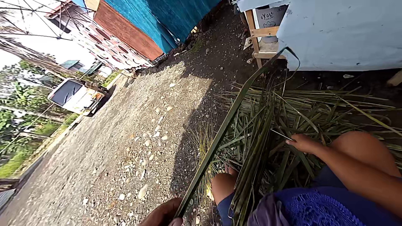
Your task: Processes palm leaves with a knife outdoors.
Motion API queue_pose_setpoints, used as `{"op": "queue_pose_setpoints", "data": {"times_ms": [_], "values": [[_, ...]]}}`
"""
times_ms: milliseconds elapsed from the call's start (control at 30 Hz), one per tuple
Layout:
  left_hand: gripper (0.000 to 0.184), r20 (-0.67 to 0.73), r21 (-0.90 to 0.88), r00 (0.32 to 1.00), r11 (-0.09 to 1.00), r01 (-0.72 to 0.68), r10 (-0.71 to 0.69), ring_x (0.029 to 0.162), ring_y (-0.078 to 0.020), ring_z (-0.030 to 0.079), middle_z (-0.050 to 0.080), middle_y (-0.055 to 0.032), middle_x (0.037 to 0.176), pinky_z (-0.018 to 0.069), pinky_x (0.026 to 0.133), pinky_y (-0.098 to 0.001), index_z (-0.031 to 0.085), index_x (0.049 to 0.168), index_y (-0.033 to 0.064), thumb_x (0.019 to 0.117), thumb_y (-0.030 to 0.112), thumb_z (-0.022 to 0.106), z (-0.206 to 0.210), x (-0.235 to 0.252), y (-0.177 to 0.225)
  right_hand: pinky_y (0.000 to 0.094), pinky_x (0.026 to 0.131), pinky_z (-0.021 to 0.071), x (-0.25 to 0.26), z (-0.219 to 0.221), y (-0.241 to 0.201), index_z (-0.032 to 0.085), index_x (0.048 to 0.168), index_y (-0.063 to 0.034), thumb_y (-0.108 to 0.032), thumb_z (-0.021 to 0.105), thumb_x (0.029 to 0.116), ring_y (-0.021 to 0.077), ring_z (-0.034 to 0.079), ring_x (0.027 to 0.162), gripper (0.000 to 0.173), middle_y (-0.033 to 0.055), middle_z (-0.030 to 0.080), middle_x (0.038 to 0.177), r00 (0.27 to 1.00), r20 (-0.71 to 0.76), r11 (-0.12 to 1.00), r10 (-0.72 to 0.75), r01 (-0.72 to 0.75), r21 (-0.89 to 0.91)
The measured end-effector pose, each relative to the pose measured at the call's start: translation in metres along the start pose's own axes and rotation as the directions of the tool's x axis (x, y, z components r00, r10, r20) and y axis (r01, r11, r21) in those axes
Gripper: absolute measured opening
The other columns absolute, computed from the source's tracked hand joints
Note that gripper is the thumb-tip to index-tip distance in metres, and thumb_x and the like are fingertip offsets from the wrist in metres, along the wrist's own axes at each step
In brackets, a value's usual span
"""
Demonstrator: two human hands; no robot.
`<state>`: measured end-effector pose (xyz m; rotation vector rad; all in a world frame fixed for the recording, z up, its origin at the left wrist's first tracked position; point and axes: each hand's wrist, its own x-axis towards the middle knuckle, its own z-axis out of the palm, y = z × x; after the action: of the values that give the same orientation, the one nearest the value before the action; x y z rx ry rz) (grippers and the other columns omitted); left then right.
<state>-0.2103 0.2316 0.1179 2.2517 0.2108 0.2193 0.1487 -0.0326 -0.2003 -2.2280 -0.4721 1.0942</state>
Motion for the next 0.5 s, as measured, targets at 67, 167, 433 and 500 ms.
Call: {"op": "queue_pose_setpoints", "data": {"times_ms": [67,167,433,500], "values": [[0.026,-0.019,-0.094,0.999,0.995,-0.029,0.027,0.07,0.0017,0.063,0.072,0.0102,0.095,0.0551,0.061,-0.0166,0.071,0.125,0.025,0.103,0.035,0.062,0.015,0.006,-0.006,0.0426,0.069,0.0508,-0.008,0.0,-0.005,0.059,0.128,0.0018,-0.044,0.045,0.1094,0.0252,0.058,0.07,0.051,0.0192,0.064,0.095,1.0,0.007,0.995,0.008,-0.009,0.103],[0.029,-0.08,-0.183,0.997,0.983,-0.004,-0.011,0.061,-0.0002,0.062,0.071,0.0055,0.085,0.0557,0.055,-0.0179,0.071,0.116,0.0132,0.1048,0.036,0.057,0.068,0.029,-0.031,0.0243,0.046,0.0396,-0.034,-0.001,-0.015,0.059,0.133,-0.0052,-0.037,0.048,0.1098,0.0088,0.044,0.048,0.041,0.0057,0.061,0.078,0.998,-0.028,0.896,-0.052,0.059,0.44],[0.022,0.076,-0.323,0.913,0.856,0.403,-0.401,0.061,-0.0085,0.065,0.069,-0.0043,0.082,0.057,0.059,-0.0244,0.061,0.122,-0.0043,0.1008,0.003,0.057,0.171,0.087,-0.065,0.017,0.054,0.0459,-0.101,-0.004,-0.05,0.06,0.139,-0.0095,-0.012,0.058,0.0942,0.0021,0.052,0.058,0.045,-0.0056,0.061,0.08,0.862,-0.202,0.444,-0.464,0.424,0.789],[0.021,0.084,-0.365,0.901,0.828,0.426,-0.426,0.061,-0.009,0.064,0.068,-0.005,0.081,0.0567,0.059,-0.0244,0.06,0.121,-0.0047,0.1008,0.003,0.059,0.182,0.094,-0.069,0.016,0.057,0.0454,-0.116,0.002,-0.063,0.059,0.141,-0.0094,-0.016,0.067,0.0896,0.0007,0.053,0.063,0.053,-0.0073,0.061,0.085,0.812,-0.146,0.471,-0.565,0.463,0.751]]}}
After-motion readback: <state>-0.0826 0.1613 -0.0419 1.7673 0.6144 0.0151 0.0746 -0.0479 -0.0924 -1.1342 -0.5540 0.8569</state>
